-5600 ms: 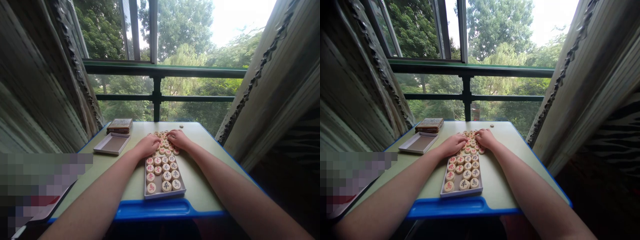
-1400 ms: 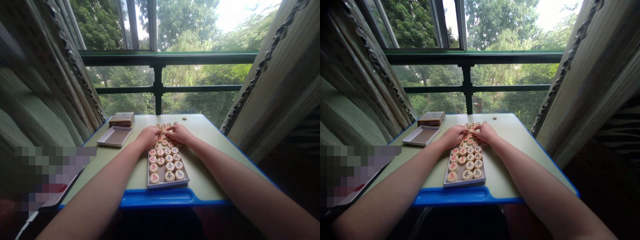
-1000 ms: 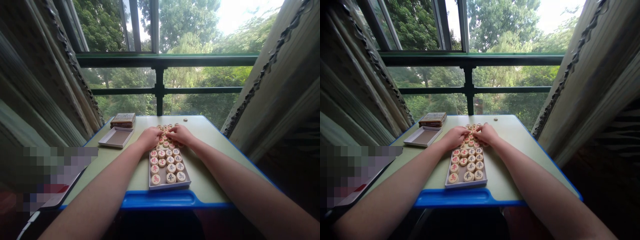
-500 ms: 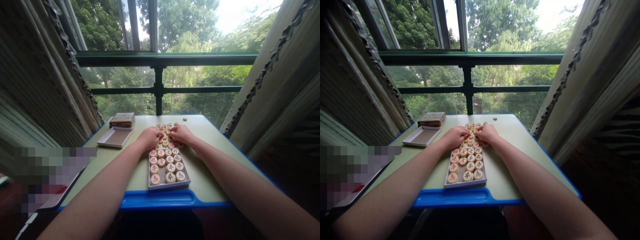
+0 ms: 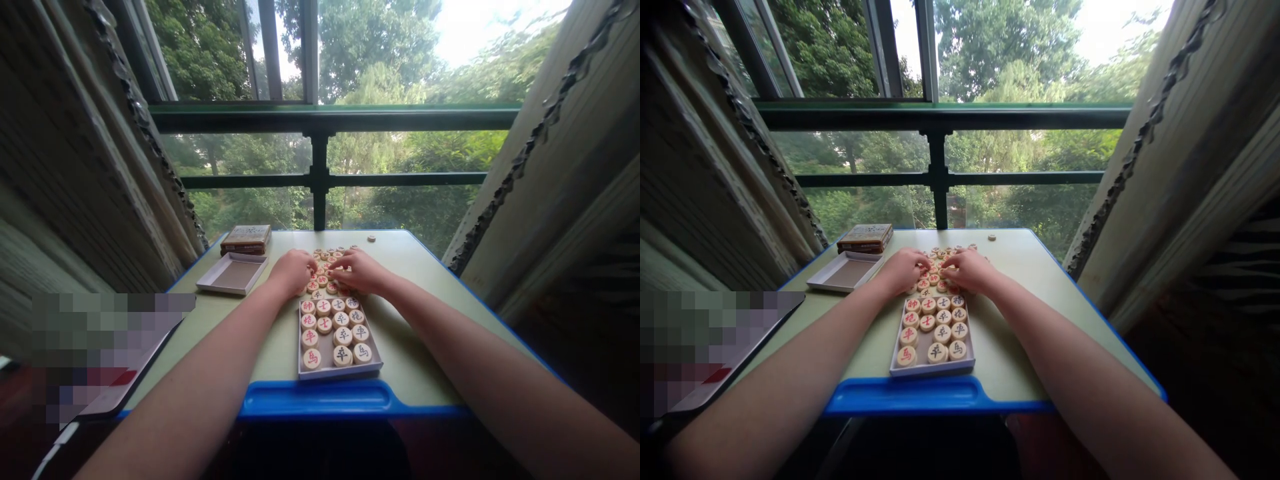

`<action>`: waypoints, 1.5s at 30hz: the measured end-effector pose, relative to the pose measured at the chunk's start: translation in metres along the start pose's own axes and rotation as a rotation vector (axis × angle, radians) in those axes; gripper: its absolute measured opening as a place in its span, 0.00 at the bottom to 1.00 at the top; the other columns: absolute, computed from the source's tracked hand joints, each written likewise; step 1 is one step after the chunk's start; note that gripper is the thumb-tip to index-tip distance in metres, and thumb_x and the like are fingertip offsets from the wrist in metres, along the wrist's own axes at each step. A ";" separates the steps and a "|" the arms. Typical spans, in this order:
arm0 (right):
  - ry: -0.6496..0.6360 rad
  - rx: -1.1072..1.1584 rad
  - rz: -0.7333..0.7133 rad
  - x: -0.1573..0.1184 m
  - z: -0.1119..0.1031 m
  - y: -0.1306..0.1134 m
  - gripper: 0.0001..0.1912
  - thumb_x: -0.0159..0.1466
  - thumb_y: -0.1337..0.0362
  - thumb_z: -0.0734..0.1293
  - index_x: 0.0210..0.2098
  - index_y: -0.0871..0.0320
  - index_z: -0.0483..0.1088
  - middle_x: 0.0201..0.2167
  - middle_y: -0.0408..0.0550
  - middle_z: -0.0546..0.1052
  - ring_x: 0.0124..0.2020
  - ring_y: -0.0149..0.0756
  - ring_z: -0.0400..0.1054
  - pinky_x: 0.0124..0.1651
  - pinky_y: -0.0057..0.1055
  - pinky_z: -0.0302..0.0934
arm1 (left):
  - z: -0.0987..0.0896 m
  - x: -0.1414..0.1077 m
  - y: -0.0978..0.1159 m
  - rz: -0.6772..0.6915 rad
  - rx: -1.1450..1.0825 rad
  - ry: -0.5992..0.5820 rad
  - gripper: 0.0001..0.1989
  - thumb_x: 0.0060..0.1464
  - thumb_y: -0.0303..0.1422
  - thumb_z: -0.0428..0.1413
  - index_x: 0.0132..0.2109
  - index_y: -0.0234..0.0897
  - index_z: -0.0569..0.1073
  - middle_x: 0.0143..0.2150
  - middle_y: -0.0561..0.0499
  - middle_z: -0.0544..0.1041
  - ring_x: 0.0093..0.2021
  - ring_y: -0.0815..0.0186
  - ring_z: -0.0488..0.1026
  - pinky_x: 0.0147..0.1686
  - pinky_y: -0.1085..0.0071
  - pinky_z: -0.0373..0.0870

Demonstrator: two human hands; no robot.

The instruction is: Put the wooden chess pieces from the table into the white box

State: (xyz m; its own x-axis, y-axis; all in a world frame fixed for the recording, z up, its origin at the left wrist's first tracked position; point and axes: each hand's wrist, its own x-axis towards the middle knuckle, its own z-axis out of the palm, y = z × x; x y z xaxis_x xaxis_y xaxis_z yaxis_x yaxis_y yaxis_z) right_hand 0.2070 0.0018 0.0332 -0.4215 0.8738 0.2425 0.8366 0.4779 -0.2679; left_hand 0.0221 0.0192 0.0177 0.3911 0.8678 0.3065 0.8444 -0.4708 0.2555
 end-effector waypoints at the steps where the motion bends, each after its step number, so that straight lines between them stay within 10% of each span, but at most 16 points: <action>1: -0.010 -0.003 -0.006 0.000 0.001 -0.001 0.12 0.57 0.58 0.65 0.37 0.53 0.77 0.33 0.50 0.74 0.39 0.38 0.65 0.44 0.31 0.57 | 0.000 0.000 -0.001 -0.009 -0.006 -0.015 0.15 0.45 0.23 0.49 0.34 0.39 0.79 0.41 0.50 0.77 0.44 0.63 0.71 0.49 0.71 0.66; 45: -0.029 -0.039 -0.164 -0.001 0.008 -0.006 0.12 0.60 0.60 0.62 0.38 0.53 0.76 0.46 0.46 0.74 0.44 0.40 0.63 0.51 0.38 0.49 | -0.002 0.002 -0.008 -0.080 -0.094 -0.077 0.20 0.41 0.20 0.47 0.37 0.40 0.79 0.45 0.49 0.76 0.45 0.63 0.71 0.48 0.72 0.66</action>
State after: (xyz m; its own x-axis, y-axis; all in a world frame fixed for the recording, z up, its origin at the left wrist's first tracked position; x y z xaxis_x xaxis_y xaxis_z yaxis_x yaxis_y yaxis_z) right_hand 0.1991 -0.0015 0.0267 -0.5631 0.7866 0.2532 0.7684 0.6111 -0.1898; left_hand 0.0151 0.0244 0.0175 0.3537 0.9112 0.2112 0.8374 -0.4091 0.3626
